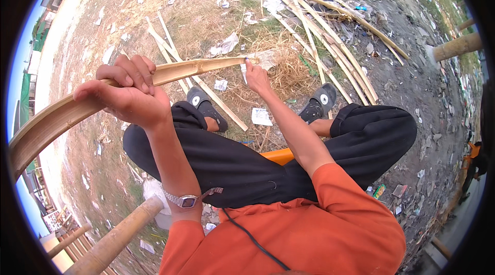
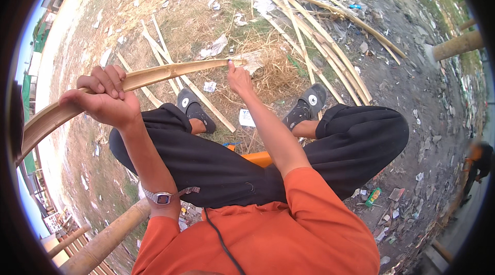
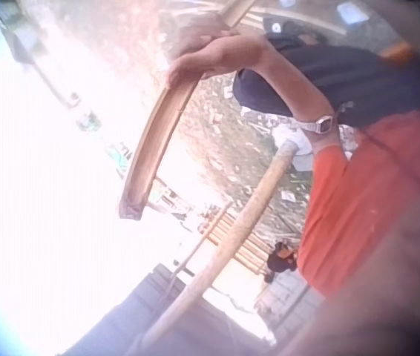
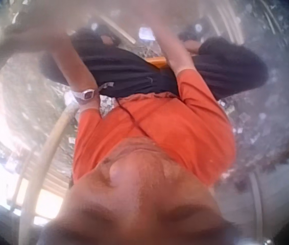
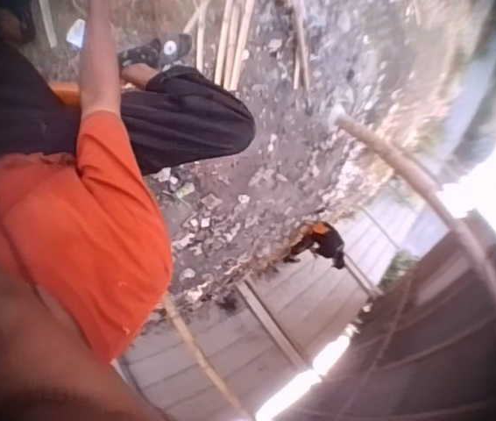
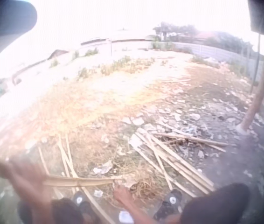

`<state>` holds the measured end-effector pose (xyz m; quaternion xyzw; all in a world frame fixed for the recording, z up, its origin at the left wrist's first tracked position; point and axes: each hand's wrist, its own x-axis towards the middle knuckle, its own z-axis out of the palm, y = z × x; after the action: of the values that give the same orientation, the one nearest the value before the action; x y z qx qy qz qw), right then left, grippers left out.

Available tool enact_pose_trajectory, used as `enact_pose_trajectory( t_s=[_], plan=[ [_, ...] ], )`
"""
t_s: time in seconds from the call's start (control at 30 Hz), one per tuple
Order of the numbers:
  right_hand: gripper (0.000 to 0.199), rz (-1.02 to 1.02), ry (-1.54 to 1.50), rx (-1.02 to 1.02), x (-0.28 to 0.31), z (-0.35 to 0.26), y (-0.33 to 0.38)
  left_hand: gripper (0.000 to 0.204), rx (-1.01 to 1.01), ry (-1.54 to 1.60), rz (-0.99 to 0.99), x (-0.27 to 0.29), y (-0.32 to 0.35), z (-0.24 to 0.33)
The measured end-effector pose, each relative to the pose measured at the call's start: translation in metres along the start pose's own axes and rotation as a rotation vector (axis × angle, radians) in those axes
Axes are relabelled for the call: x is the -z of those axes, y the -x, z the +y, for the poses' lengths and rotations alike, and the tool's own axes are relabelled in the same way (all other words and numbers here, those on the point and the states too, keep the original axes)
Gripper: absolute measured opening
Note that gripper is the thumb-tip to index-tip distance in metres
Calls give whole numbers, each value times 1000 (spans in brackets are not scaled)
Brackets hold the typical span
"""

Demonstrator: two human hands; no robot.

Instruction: The person sits cross-legged on a small stool and uses a blue utility knife to shave and smooth a long, thin piece of bamboo. They hold the bamboo with their left hand and carefully scrape along its length with the knife in their right hand, removing thin strips of material.

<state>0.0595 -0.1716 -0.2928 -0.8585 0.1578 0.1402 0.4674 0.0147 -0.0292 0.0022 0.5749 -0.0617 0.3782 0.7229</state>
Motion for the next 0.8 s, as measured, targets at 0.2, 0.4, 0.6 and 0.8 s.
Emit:
enact_pose_trajectory(
  t_s=[0.2,0.4,0.6,0.8],
  plan=[
    [68,15,129,45,-5,-2,-2,56,-28,11,88,5,-11,4],
    [64,-8,345,-124,22,89,-30,52,-88,142,-25,-4,-3,-4],
    [48,153,287,-38,23,142,15,57,-36,53,-52,0,1,-3],
    [48,46,62,228,20,44,1,61,-7,70,-109,-13,9,2]
  ],
)
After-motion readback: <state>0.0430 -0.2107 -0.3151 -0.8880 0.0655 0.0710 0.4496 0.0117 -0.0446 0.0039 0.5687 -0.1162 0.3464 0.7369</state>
